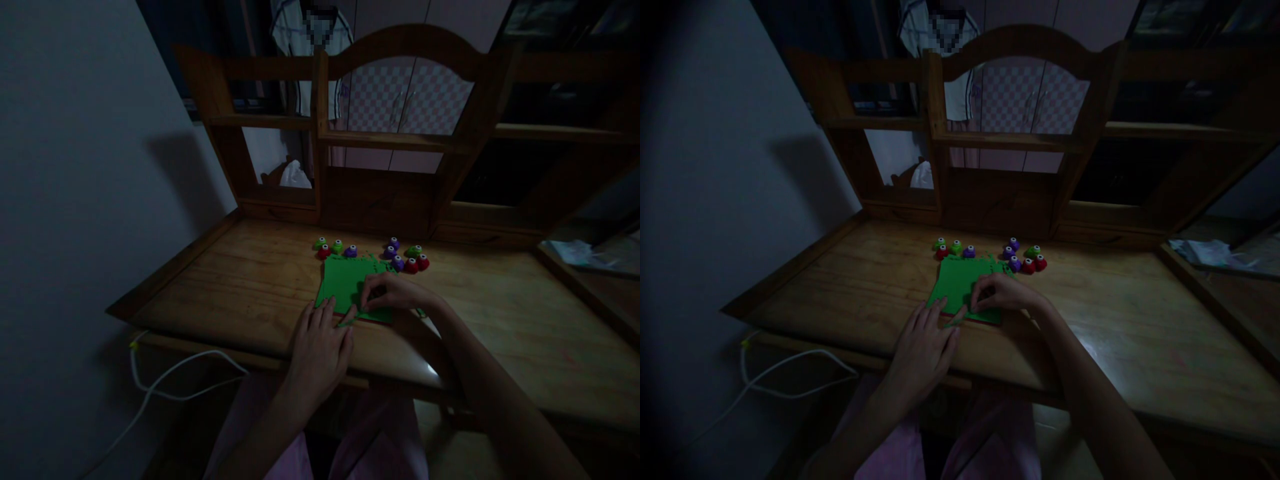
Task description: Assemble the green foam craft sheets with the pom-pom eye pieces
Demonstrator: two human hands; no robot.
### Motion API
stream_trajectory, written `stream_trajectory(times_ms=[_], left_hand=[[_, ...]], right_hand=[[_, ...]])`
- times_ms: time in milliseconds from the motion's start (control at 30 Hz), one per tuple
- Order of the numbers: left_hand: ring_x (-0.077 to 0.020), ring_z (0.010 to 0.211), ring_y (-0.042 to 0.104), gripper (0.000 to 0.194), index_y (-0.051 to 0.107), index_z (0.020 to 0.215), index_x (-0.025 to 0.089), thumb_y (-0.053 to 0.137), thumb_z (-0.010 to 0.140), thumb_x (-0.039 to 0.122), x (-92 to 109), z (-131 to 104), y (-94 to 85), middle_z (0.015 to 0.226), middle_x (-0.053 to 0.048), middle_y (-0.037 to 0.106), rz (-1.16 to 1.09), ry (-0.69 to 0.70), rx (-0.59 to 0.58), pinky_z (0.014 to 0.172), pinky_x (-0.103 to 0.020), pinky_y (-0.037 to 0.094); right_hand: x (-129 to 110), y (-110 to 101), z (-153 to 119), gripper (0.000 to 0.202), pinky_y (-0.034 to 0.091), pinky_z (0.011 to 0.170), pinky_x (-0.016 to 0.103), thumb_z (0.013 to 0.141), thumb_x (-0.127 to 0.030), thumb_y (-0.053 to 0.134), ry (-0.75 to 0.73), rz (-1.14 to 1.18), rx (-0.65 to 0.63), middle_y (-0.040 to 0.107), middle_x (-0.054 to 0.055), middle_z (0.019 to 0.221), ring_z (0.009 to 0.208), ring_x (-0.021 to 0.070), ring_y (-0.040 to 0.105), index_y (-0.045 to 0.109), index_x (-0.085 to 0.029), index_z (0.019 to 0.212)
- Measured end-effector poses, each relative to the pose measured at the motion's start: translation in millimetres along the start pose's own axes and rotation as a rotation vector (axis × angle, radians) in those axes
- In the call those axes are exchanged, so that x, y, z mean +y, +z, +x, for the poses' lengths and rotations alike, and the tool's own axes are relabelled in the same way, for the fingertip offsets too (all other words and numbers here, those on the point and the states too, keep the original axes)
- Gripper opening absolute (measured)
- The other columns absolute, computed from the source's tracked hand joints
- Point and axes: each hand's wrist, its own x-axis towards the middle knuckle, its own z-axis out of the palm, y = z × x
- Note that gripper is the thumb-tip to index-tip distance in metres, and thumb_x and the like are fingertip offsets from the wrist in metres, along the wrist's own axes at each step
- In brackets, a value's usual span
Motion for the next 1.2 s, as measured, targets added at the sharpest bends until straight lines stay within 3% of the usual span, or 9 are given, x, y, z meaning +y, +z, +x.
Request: stream_trajectory(times_ms=[300,500,633,767,900,1100,1200], left_hand=[[-0.0274,0.129,0.039,0.045,0.045,0.136,0.031,0.043,0.091,0.036,-2,1,0.1,0.134,-0.008,0.05,0.023,0.029,-0.003,0.11,-0.053,0.026],[-0.0269,0.13,0.038,0.042,0.048,0.132,0.032,0.046,0.09,0.037,1,1,-3.3,0.136,-0.006,0.048,0.028,0.02,-0.019,0.111,-0.054,0.023],[-0.0237,0.136,0.03,0.032,0.06,0.119,0.027,0.044,0.091,0.03,8,5,-3.1,0.146,-0.002,0.038,-0.055,0.035,-0.041,0.114,-0.046,0.025],[-0.0195,0.137,0.031,0.041,0.05,0.13,0.018,0.042,0.09,0.023,14,10,6.9,0.146,-0.006,0.039,-0.16,0.078,-0.037,0.112,-0.039,0.031],[-0.0201,0.133,0.038,0.043,0.049,0.131,0.013,0.04,0.091,0.023,16,12,16.1,0.141,-0.01,0.045,-0.179,0.071,-0.032,0.111,-0.04,0.034],[-0.0225,0.132,0.039,0.04,0.053,0.126,0.011,0.041,0.091,0.023,19,14,17.1,0.139,-0.012,0.047,-0.138,0.075,-0.019,0.11,-0.042,0.036],[-0.0235,0.133,0.038,0.036,0.057,0.121,0.012,0.042,0.091,0.024,20,14,17.5,0.139,-0.012,0.047,-0.121,0.089,-0.016,0.11,-0.043,0.036]], right_hand=[[3,-9,-9,0.02,0.044,0.069,0.026,0.076,-0.039,0.07,0.033,-0.032,-0.089,0.063,0.001,0.081,0.078,0.0149,0.058,0.074,-0.023,0.087],[2,-10,-8,0.038,0.04,0.063,0.023,0.072,-0.04,0.073,0.123,-0.035,-0.084,0.056,-0.001,0.078,0.072,0.0131,0.052,0.068,-0.021,0.104],[7,-9,-8,0.033,0.039,0.064,0.023,0.074,-0.043,0.071,0.126,-0.043,-0.087,0.057,-0.001,0.077,0.073,0.0134,0.052,0.069,-0.021,0.099],[8,-8,-7,0.031,0.041,0.066,0.024,0.075,-0.044,0.069,0.109,-0.038,-0.075,0.06,0.0,0.078,0.073,0.0137,0.053,0.07,-0.02,0.096],[6,-4,-9,0.03,0.042,0.069,0.025,0.076,-0.045,0.069,0.061,-0.026,-0.024,0.061,0.001,0.083,0.077,0.0144,0.056,0.071,-0.02,0.092],[9,11,-19,0.028,0.045,0.074,0.027,0.077,-0.045,0.068,0.002,0.052,0.172,0.06,0.003,0.083,0.08,0.0158,0.057,0.073,-0.018,0.082],[12,12,-24,0.027,0.045,0.072,0.027,0.076,-0.045,0.069,0.008,0.058,0.181,0.058,0.003,0.081,0.08,0.0159,0.056,0.074,-0.019,0.081]])
